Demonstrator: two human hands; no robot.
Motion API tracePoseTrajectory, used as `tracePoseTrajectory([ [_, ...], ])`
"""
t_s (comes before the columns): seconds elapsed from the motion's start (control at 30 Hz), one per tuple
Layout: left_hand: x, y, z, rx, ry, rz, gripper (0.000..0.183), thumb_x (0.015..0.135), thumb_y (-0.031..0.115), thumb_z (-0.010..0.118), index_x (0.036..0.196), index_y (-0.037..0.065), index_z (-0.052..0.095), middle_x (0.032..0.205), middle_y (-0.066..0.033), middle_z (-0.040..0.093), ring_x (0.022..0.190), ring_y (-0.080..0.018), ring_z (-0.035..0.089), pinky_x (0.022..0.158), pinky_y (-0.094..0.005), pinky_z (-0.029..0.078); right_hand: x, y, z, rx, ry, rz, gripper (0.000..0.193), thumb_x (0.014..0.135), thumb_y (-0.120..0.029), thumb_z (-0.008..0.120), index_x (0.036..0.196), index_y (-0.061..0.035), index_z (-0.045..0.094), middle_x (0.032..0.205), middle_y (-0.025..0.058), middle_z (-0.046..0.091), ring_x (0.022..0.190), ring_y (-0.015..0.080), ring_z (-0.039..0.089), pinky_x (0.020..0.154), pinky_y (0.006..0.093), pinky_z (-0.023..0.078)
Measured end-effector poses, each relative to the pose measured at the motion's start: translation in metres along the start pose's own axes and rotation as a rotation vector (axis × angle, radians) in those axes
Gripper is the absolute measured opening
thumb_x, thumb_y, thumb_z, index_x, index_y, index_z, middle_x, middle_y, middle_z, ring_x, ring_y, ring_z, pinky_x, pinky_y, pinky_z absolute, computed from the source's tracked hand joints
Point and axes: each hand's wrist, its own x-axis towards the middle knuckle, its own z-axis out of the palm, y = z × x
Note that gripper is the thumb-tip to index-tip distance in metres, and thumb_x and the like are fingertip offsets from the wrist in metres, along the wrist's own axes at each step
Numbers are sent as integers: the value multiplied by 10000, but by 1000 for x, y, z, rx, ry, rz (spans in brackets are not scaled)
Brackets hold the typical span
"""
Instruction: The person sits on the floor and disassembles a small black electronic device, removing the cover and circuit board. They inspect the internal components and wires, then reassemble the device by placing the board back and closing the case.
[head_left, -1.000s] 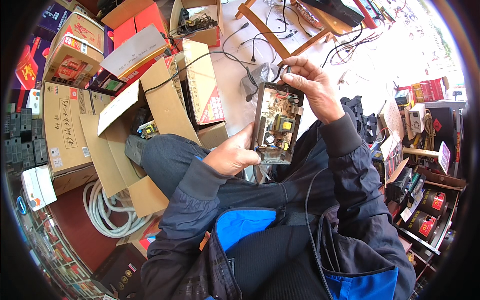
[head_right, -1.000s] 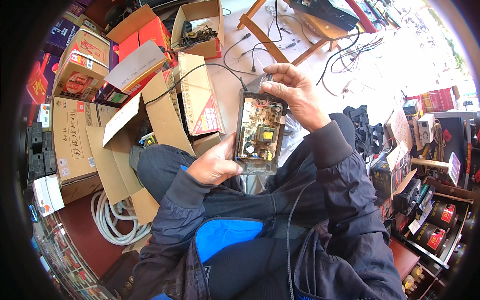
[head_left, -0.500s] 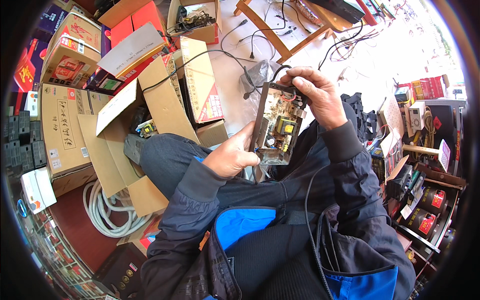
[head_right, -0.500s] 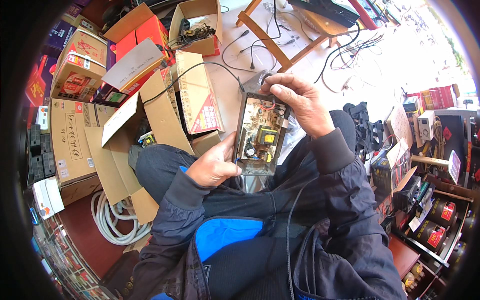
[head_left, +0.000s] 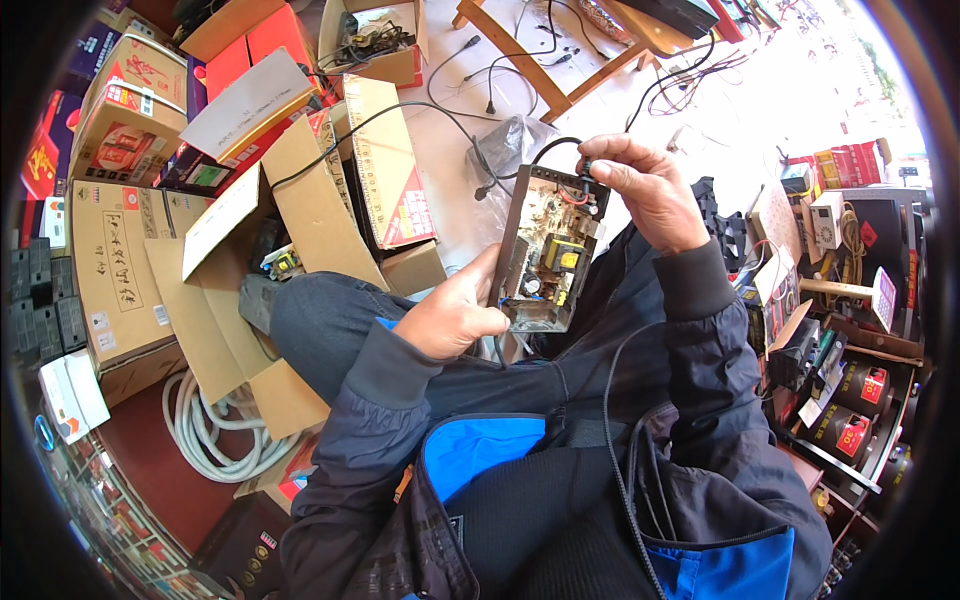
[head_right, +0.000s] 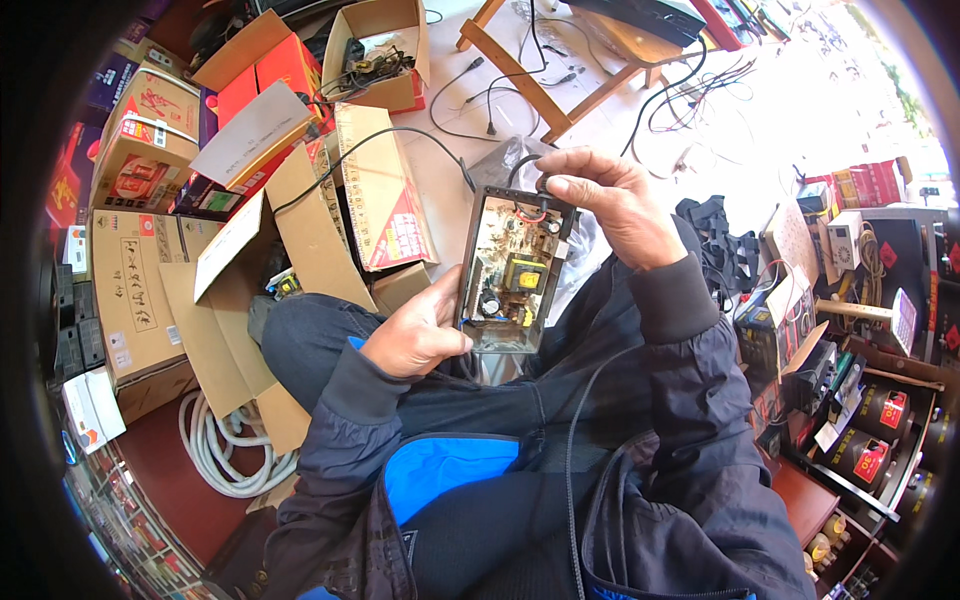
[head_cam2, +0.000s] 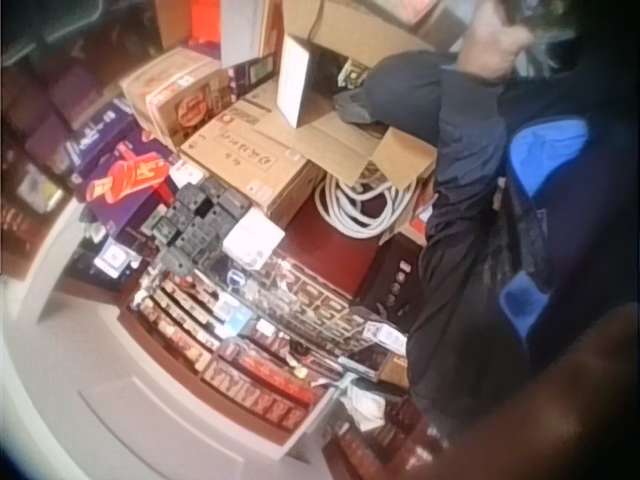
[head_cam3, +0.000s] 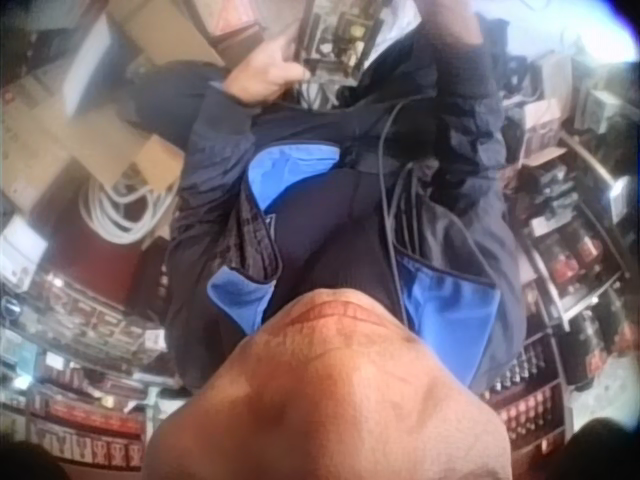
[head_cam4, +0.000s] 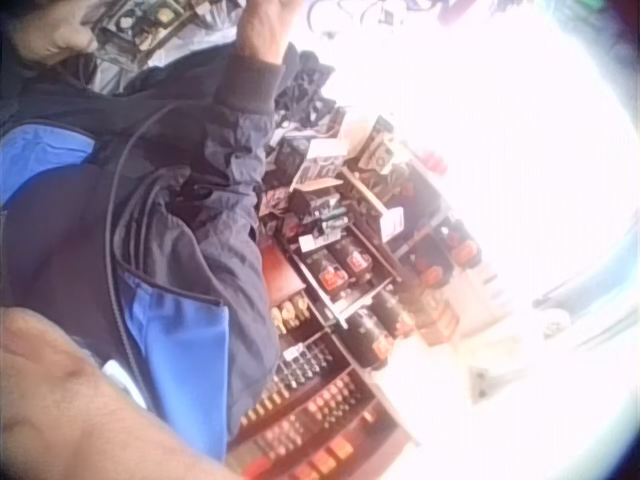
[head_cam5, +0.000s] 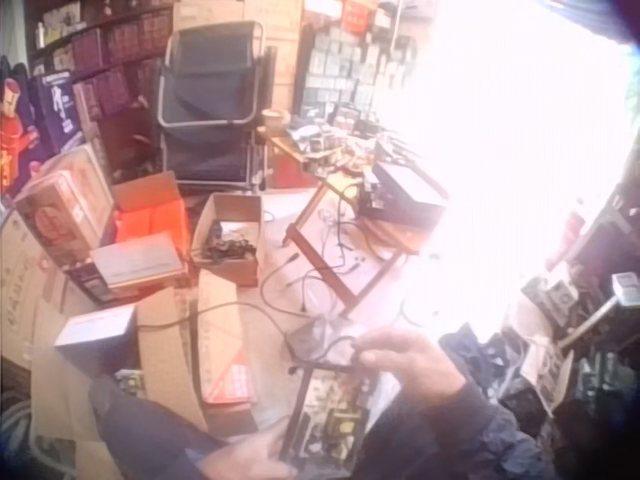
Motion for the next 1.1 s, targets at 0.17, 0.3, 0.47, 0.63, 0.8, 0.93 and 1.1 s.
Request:
tracePoseTrajectory([
  [0.17,2,-3,0,-3,-1,16,1027,690,-111,542,1657,-33,205,1629,-139,403,1526,-233,388,1261,-383,297,-3,5,5,158,19,-20,279,969,-58,734,1233,28,720,1121,104,748,1074,184,683,1037,345,489],
  [0.3,0,-2,1,-14,11,10,1030,694,-115,545,1660,-32,196,1632,-142,398,1529,-239,385,1265,-391,298,-3,7,8,228,3,-38,275,974,-48,722,1238,29,719,1119,108,750,1080,193,684,1045,347,484],
  [0.47,-1,-1,2,-6,20,5,1025,695,-117,539,1659,-33,199,1629,-143,405,1528,-242,388,1267,-391,294,-3,8,10,141,29,-38,280,977,-58,723,1244,27,717,1134,106,748,1094,190,682,1046,347,485],
  [0.63,0,-1,0,20,8,7,1011,694,-117,535,1651,-33,222,1617,-139,423,1526,-241,392,1267,-393,291,-4,9,11,105,27,-58,280,983,-58,719,1253,17,714,1133,106,749,1093,185,682,1036,344,495],
  [0.8,0,-1,0,26,2,27,1014,691,-115,536,1652,-28,225,1618,-134,424,1526,-237,390,1268,-390,286,-4,10,14,134,28,-65,282,992,-55,711,1265,13,704,1134,111,751,1091,188,692,1021,343,514],
  [0.93,1,-2,0,23,10,28,1014,690,-124,528,1652,-28,225,1620,-132,420,1526,-232,390,1268,-388,284,-4,11,16,178,37,-41,278,994,-56,709,1263,14,702,1141,125,752,1081,197,704,1008,347,534],
  [1.1,1,-2,-1,31,14,27,1010,688,-137,519,1649,-32,229,1617,-130,422,1524,-232,391,1267,-383,285,-2,12,18,220,40,-33,273,984,-90,741,1242,-1,735,1120,75,758,1044,145,692,977,301,531],
])
